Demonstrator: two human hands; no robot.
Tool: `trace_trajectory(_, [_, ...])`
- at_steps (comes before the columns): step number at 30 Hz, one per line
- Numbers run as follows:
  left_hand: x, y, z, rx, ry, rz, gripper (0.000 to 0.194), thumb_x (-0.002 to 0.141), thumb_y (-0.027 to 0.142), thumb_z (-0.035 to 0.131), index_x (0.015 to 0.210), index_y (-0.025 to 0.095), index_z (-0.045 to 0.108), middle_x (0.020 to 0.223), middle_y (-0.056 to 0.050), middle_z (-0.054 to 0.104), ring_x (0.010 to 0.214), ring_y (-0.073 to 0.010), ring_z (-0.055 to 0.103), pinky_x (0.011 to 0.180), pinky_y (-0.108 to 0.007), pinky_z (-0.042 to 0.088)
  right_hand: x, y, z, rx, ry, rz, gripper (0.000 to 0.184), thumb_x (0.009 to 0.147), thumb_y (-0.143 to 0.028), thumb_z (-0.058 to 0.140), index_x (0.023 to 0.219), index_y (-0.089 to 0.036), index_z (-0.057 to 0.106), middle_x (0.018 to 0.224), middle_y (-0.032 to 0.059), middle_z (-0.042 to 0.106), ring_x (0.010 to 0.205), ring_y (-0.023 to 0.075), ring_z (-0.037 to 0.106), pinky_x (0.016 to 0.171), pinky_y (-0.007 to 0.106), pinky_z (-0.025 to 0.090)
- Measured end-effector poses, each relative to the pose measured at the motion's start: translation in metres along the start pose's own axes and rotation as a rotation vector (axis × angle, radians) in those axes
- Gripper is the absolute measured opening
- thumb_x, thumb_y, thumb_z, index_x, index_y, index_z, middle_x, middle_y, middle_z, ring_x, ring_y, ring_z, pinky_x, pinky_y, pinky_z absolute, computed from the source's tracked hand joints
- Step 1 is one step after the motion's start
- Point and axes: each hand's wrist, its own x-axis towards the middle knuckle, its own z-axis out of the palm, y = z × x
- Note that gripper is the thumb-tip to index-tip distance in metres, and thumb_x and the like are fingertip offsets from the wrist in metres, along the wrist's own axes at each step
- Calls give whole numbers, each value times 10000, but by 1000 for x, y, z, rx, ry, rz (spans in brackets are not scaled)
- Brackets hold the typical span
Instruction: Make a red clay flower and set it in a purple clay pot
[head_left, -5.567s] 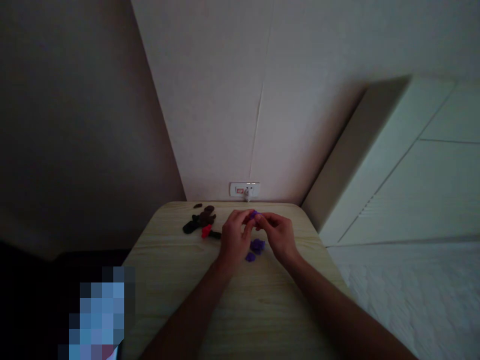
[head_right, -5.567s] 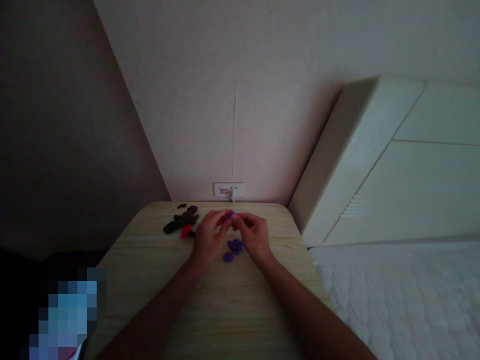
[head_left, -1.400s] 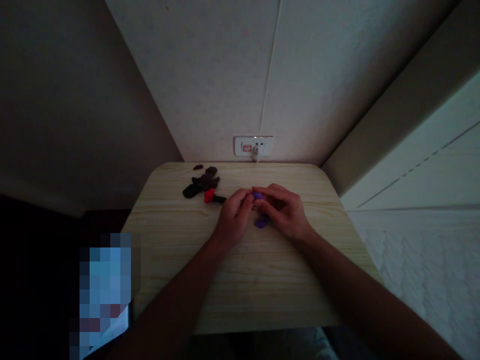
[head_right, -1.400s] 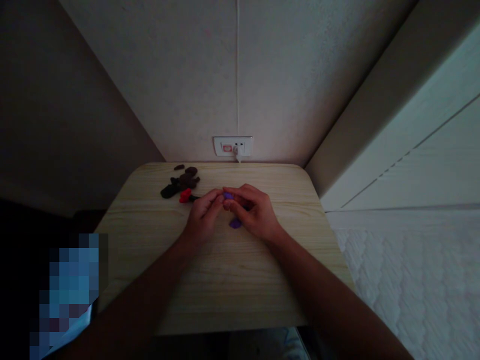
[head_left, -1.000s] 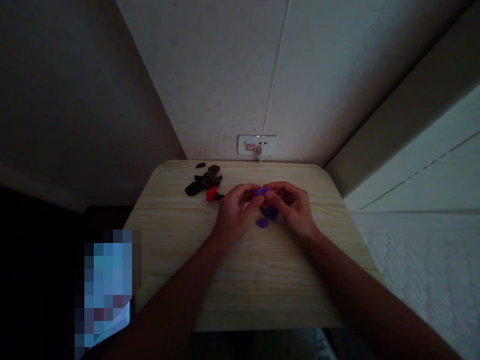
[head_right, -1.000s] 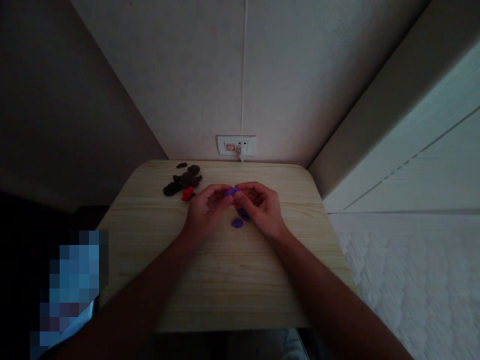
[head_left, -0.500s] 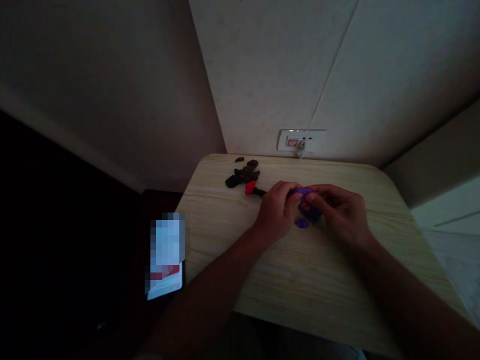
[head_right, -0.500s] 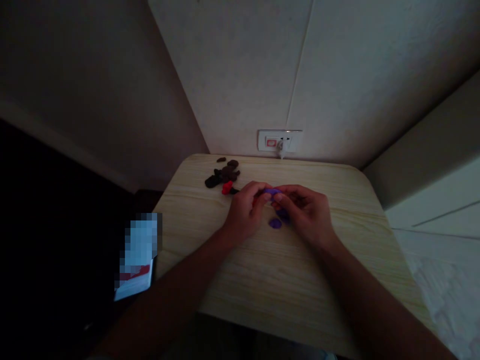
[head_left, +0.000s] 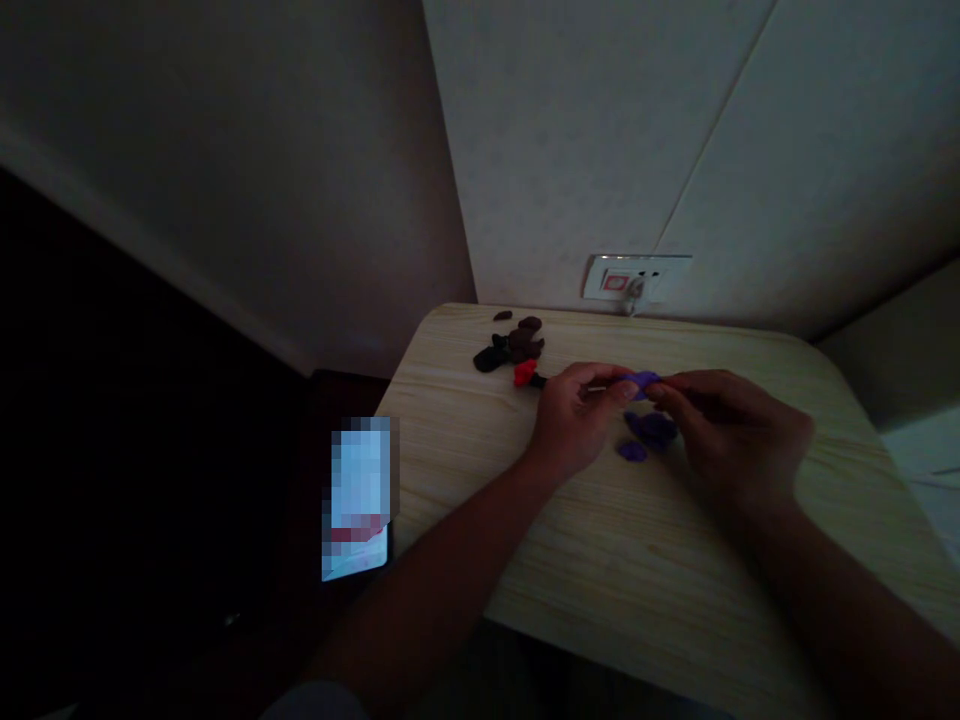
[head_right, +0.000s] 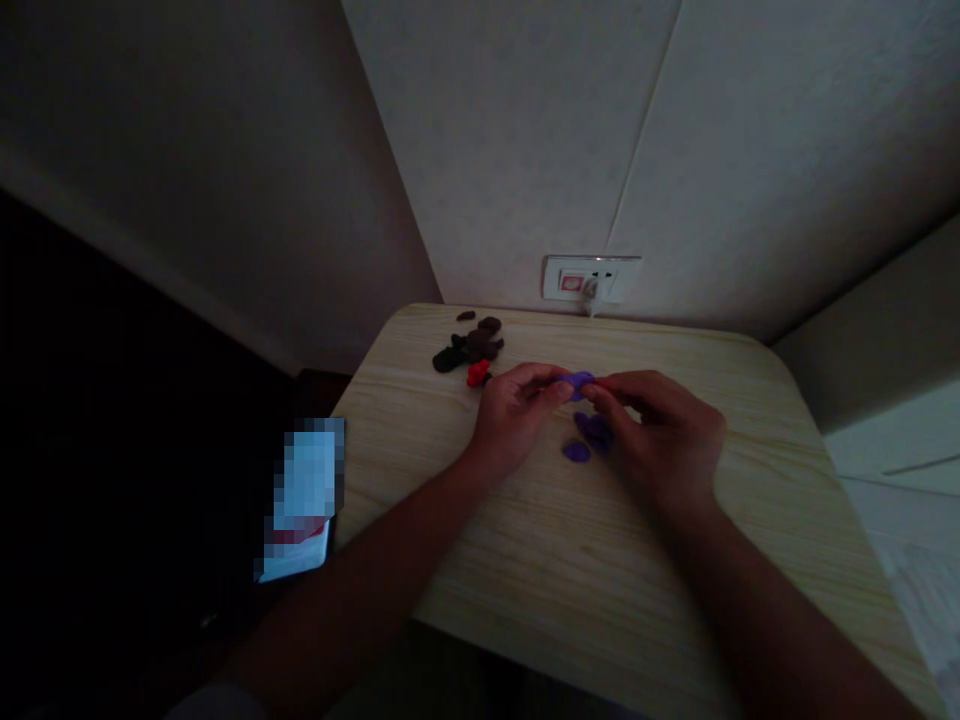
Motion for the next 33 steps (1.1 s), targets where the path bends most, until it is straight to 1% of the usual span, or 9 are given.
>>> trace_trajectory(4, [1, 3, 1, -67, 30, -8, 233, 810, 380, 806, 906, 177, 744, 914, -68, 769, 867, -202, 722, 880, -375, 559, -1, -4, -1, -84, -42, -105, 124, 886, -326, 792, 993, -264, 803, 960, 60, 801, 827, 244, 751, 744, 402, 619])
trace_trajectory(7, [0, 6, 1, -105, 22, -4, 231, 786, 375, 824, 884, 180, 747, 885, -53, 764, 838, -188, 709, 860, -357, 559, -3, -6, 0, -81, -92, -116, 227, 882, -325, 797, 1106, -290, 790, 1073, 75, 795, 898, 278, 757, 813, 460, 620])
trace_trajectory(9, [0, 7, 1, -102, 3, -13, 249, 784, 397, 823, 887, 183, 747, 890, -52, 763, 841, -191, 708, 851, -358, 560, -4, -7, 0, -65, -98, -109, 249, 878, -317, 801, 1127, -308, 786, 1079, 73, 792, 896, 287, 758, 825, 478, 620])
trace_trajectory(17, [3, 6, -3, -129, -102, -21, 286, 799, 441, 807, 878, 178, 729, 848, -36, 740, 812, -176, 700, 833, -340, 554, -5, -5, -1, 84, -133, -4, 253, 848, -325, 821, 1095, -294, 770, 1039, 58, 783, 818, 251, 745, 738, 414, 631])
trace_trajectory(21, [1, 8, -3, -153, -122, -72, 319, 765, 427, 840, 876, 176, 677, 834, -32, 725, 785, -162, 686, 788, -310, 539, -4, 0, -3, 45, -191, -13, 230, 858, -324, 784, 1077, -266, 744, 983, 64, 763, 812, 255, 719, 710, 402, 597])
trace_trajectory(24, [-2, 12, -2, -214, -132, -136, 426, 734, 334, 870, 1038, 191, 609, 822, -12, 728, 760, -154, 688, 774, -300, 529, -1, 0, -5, -59, -214, -80, 162, 854, -292, 757, 1008, -256, 723, 893, 53, 738, 748, 248, 692, 679, 393, 564])
trace_trajectory(27, [-4, 17, -3, -206, -157, -147, 541, 730, 255, 865, 1187, 200, 581, 801, 4, 723, 751, -155, 694, 783, -303, 529, 2, -1, -7, -133, -236, -157, 118, 868, -280, 724, 978, -243, 702, 847, 51, 721, 701, 239, 676, 652, 379, 555])
trace_trajectory(30, [-3, 17, -4, -173, -220, -100, 414, 785, 272, 820, 1163, 180, 677, 826, -19, 727, 779, -160, 699, 791, -304, 535, 5, -1, -9, -178, -243, -222, 116, 906, -315, 693, 978, -224, 690, 821, 53, 707, 679, 225, 662, 626, 356, 547])
trace_trajectory(33, [-1, 13, -5, -163, -251, -44, 311, 817, 303, 803, 1097, 180, 750, 925, -52, 754, 852, -170, 713, 826, -313, 549, 6, 0, -10, -181, -246, -221, 153, 941, -340, 669, 1017, -207, 685, 821, 51, 691, 667, 198, 643, 547, 299, 514])
